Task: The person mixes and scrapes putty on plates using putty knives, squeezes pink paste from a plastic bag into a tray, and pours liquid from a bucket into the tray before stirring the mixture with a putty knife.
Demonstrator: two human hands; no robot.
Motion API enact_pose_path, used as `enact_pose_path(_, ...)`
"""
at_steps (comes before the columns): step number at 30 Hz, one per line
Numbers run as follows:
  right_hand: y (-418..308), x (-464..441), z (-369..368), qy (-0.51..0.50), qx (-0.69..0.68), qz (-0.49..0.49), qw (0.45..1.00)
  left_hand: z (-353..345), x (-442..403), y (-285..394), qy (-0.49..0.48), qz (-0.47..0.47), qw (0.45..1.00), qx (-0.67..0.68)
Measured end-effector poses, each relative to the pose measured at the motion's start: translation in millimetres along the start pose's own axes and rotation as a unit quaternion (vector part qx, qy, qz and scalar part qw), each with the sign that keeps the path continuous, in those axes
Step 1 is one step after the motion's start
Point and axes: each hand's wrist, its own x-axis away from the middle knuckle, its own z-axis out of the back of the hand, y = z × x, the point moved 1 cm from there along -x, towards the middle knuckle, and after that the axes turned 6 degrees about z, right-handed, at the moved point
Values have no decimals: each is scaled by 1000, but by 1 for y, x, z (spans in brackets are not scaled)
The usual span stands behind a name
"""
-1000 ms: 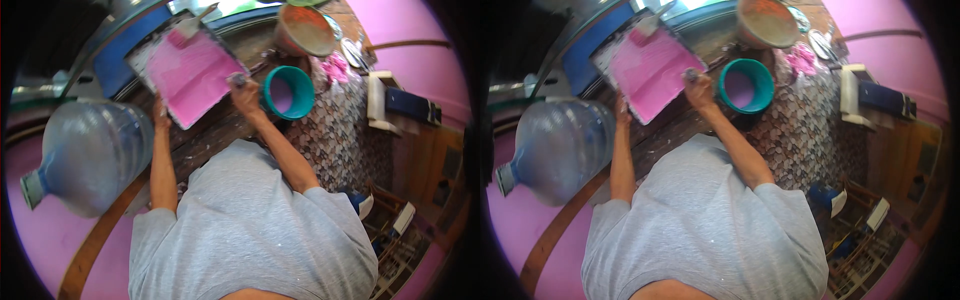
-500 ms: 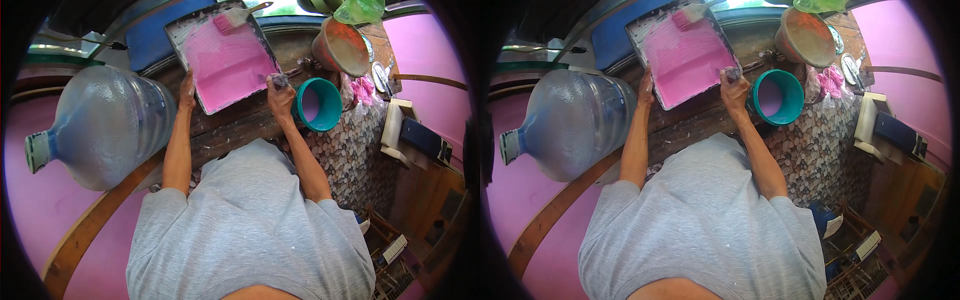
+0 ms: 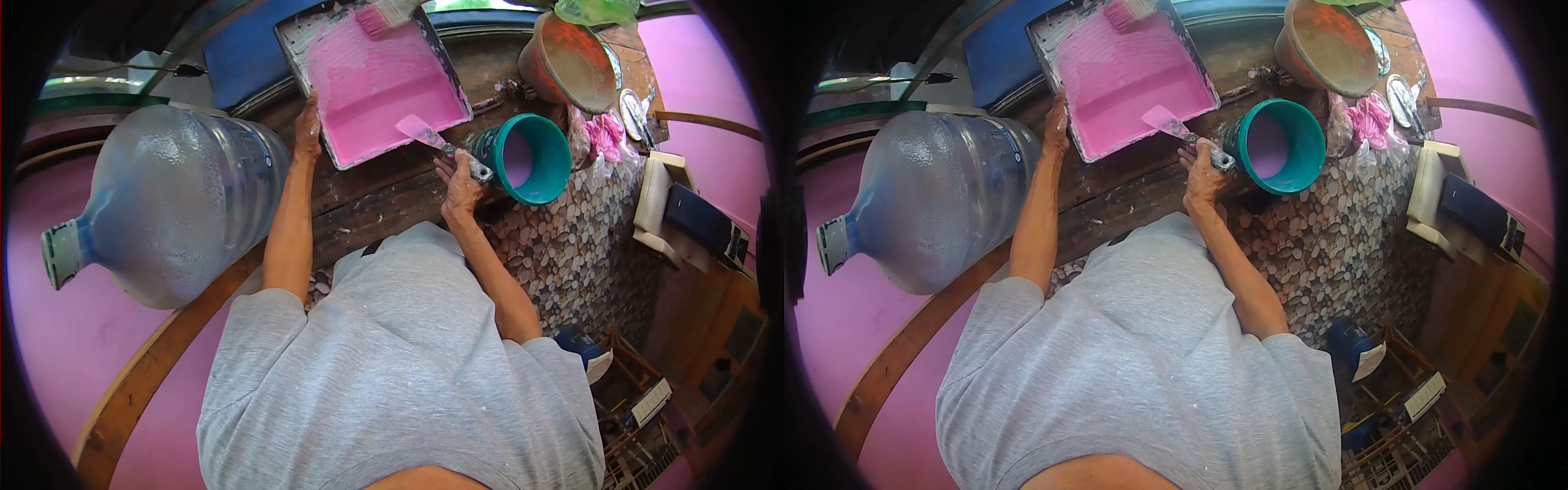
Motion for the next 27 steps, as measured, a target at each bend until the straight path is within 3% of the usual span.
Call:
enact_pose_path(14,-53,35,29,15,62,123,990,7,-10,-6,5,-1,1000,-14)
enact_pose_path(16,-61,37,22,-73,139,289,944,10,-14,-8,-1,-8,1000,-12)
enact_pose_path(17,-57,23,28,-137,261,405,865,11,-15,-9,4,5,1000,-19)
enact_pose_path(18,-58,19,23,-136,261,406,865,8,-12,-5,7,17,999,-26)
enact_pose_path(20,-61,18,12,-261,410,552,678,2,-4,2,4,19,999,-30)
enact_pose_path(22,-53,19,21,-313,443,530,651,0,2,4,0,21,999,-34)
enact_pose_path(24,-43,24,38,-395,540,476,571,-1,3,6,15,22,998,-50)
enact_pose_path(25,-48,32,44,-404,546,469,564,7,-1,-2,7,24,998,-49)
enact_pose_path(27,-54,39,55,-394,547,481,561,20,-20,-19,-14,-92,993,-79)
